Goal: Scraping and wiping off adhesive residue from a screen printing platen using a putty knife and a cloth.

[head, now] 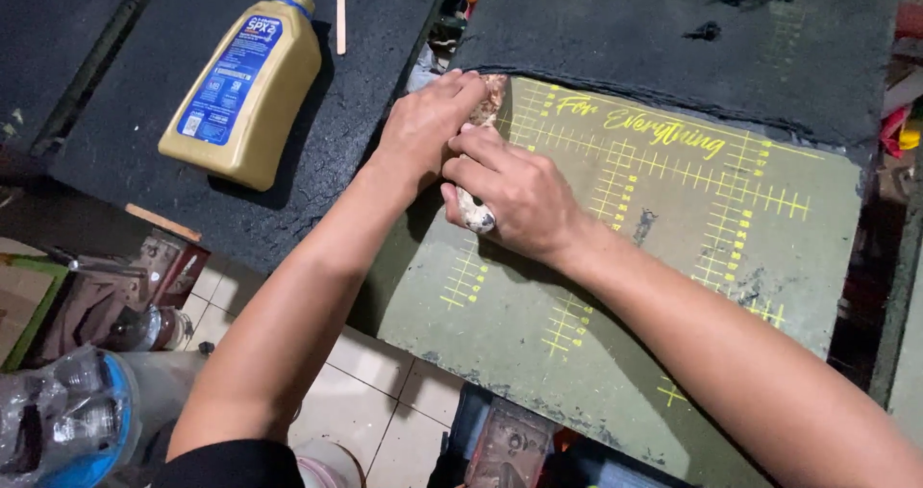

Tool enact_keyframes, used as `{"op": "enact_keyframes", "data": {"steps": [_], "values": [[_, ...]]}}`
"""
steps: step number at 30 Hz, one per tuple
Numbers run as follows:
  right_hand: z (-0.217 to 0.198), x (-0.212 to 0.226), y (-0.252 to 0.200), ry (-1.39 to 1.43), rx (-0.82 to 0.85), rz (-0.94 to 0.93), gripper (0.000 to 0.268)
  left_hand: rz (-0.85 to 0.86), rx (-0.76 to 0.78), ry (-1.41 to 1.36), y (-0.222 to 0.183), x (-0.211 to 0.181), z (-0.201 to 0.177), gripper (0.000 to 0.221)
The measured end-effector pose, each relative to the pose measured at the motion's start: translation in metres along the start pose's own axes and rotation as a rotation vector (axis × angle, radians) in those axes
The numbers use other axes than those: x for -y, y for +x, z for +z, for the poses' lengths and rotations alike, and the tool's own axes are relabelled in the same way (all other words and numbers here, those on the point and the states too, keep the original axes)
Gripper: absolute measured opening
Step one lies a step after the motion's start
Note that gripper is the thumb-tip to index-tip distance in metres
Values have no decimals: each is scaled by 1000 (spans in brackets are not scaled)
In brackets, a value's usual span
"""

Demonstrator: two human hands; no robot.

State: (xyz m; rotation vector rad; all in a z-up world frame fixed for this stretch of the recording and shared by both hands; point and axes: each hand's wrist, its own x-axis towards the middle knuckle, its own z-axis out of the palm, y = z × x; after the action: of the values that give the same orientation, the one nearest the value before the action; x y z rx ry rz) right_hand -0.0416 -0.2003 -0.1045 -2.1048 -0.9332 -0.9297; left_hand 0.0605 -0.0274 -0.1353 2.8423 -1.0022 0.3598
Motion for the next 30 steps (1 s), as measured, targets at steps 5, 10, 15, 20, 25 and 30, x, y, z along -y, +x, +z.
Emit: {"op": "enact_keyframes", "data": {"steps": [5, 10, 15, 20, 25, 30], "values": [[6, -4, 3, -92, -8, -176, 13, -13, -18, -30, -2, -7, -18, 35], [-10, 11, 4, -97, 65, -316, 13, 128, -249, 74, -2, -6, -18, 21], [-1, -2, -22, -163, 101, -218, 23, 297, -372, 8, -3, -20, -8, 21], [-14, -19, -6, 38, 128, -73, 23, 265, -193, -169, 13, -12, -3, 19], [-26, -5, 11, 4, 4, 20, 12, 216, -167, -36, 15, -13, -8, 17], [-26, -4, 9, 49, -3, 56, 9, 165, -169, 41, 14, -18, -7, 20]]}}
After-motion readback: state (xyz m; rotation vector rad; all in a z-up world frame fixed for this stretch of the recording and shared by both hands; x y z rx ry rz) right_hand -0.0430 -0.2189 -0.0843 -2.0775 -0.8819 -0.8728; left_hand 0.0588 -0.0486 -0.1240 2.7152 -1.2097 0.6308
